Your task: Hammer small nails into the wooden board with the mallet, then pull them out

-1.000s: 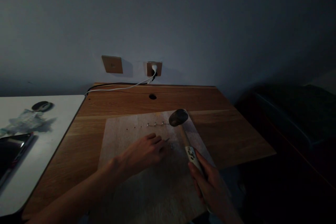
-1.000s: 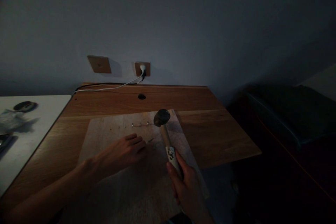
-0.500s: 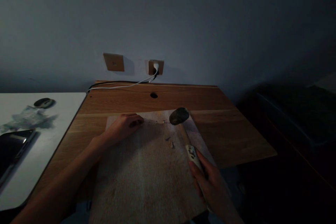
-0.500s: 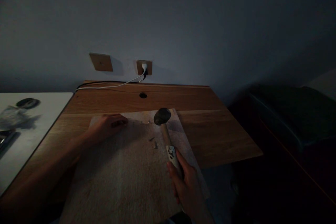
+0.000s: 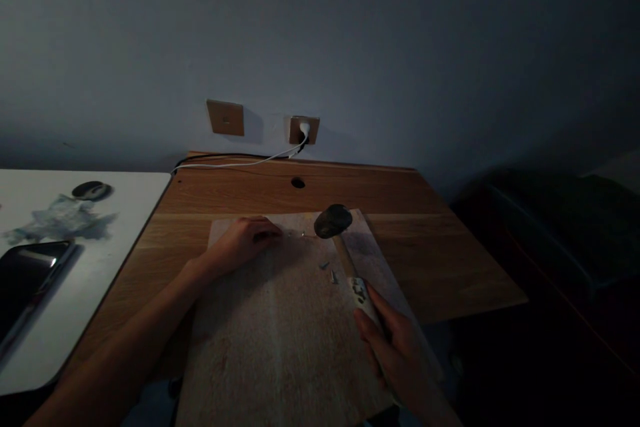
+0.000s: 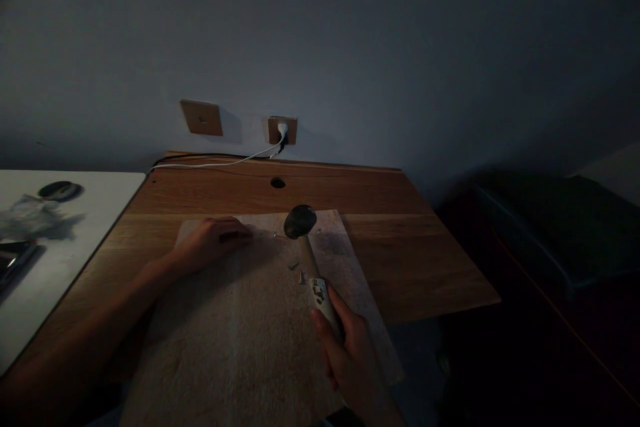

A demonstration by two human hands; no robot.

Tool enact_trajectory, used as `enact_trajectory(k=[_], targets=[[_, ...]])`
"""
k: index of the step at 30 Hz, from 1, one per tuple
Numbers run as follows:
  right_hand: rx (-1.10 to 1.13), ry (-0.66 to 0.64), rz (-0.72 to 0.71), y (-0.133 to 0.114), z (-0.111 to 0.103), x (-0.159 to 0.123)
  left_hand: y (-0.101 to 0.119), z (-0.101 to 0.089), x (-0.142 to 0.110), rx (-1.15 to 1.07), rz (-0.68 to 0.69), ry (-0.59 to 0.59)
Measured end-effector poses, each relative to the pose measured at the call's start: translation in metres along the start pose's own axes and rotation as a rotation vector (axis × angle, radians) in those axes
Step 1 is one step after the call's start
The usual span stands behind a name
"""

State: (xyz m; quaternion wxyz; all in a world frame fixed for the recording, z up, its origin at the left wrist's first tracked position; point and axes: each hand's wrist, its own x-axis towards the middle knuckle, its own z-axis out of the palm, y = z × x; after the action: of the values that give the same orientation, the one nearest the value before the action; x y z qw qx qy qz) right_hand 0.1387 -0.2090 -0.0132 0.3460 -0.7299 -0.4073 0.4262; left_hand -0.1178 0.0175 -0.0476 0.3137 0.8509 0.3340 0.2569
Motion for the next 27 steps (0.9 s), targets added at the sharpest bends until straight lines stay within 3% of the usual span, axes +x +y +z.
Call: enact_trajectory(k=[5,16,22,27], targets=[[0.0,-0.04,-0.034,-0.012,0.009,0.002,0.001,-0.001,0.0,0.001,-0.071,0.047],[0.01,-0.171,-0.066,-0.021,0.023,0.008,0.002,-0.004,0.0,0.078,0.079,-0.023],[0.025,-0.193,-0.089,-0.022,0.027,0.009,0.0,0.0,0.0,0.058,-0.015,0.04],[0.005,-0.198,-0.092,-0.027,0.029,0.008,-0.005,0.0,0.001,0.058,0.049,0.017]])
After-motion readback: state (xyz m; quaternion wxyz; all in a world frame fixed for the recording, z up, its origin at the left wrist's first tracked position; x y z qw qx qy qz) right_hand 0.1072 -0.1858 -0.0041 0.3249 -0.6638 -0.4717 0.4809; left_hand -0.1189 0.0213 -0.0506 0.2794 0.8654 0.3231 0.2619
